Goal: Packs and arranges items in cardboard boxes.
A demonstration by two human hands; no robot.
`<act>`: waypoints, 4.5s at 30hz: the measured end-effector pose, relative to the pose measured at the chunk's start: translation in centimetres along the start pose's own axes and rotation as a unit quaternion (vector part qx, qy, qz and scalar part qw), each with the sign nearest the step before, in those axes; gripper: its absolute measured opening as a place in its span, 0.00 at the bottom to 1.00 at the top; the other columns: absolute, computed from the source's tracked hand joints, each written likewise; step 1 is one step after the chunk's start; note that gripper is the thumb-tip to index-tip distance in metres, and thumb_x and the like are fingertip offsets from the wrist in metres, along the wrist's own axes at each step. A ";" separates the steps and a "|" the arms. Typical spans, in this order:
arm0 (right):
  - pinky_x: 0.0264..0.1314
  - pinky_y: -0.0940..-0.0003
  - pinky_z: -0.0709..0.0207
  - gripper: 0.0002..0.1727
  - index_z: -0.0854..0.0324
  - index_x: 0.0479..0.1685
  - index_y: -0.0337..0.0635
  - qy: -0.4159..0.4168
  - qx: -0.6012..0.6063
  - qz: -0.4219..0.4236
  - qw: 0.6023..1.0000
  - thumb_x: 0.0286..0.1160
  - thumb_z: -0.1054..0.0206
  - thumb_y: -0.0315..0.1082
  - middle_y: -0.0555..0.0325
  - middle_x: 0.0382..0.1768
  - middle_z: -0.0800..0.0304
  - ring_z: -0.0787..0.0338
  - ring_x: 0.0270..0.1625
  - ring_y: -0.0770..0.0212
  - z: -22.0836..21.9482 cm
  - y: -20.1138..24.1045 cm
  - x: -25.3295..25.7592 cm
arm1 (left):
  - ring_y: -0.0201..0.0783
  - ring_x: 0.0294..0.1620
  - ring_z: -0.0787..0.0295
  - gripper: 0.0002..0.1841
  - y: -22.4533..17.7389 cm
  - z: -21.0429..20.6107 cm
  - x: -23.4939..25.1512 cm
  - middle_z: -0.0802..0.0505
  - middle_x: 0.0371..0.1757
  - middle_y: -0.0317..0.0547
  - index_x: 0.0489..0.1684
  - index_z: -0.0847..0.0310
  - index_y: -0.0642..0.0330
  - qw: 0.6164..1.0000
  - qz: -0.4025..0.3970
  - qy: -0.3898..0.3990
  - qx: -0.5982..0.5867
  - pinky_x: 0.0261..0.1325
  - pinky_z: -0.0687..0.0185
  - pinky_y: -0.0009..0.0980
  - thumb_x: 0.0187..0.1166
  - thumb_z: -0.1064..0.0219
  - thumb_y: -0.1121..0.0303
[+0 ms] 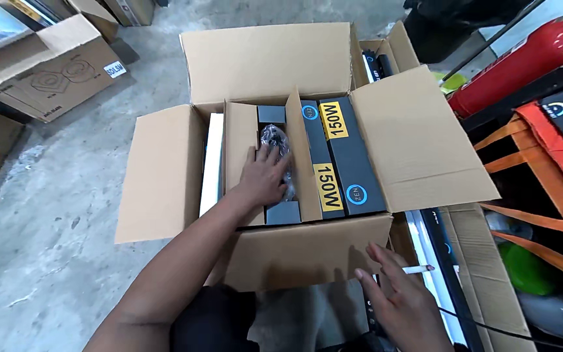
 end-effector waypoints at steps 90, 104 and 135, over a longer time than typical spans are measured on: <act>0.76 0.44 0.26 0.27 0.14 0.68 0.41 0.080 -0.121 0.080 0.986 0.75 0.34 0.50 0.48 0.74 0.15 0.16 0.75 0.46 -13.0 9.7 10.7 | 0.45 0.47 0.08 0.28 5.1 -1.6 -3.5 0.08 0.47 0.53 0.66 0.22 0.58 0.507 0.225 -0.114 -0.824 0.50 0.10 0.44 0.87 0.46 0.42; 0.65 0.52 0.17 0.22 0.17 0.70 0.35 -0.130 0.129 -0.118 0.976 0.80 0.40 0.30 0.44 0.61 0.09 0.08 0.58 0.53 -8.2 5.9 10.9 | 0.56 0.78 0.25 0.56 2.1 -1.4 -1.0 0.25 0.81 0.58 0.80 0.34 0.58 0.844 0.283 -0.093 -0.446 0.76 0.28 0.60 0.53 0.22 0.28; 0.73 0.41 0.26 0.36 0.07 0.55 0.45 -0.002 -0.104 0.136 0.985 0.74 0.38 0.70 0.52 0.66 0.09 0.19 0.78 0.45 -12.4 7.1 9.9 | 0.48 0.56 0.10 0.18 5.3 -2.4 0.2 0.08 0.54 0.56 0.57 0.13 0.63 0.752 0.252 -0.212 -0.570 0.64 0.17 0.52 0.87 0.37 0.56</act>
Point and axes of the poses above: each hand's wrist, its own x-axis towards the middle knuckle, its own z-axis out of the back of the hand, y = z × x, the point moved 3 cm from there along x, towards the middle knuckle
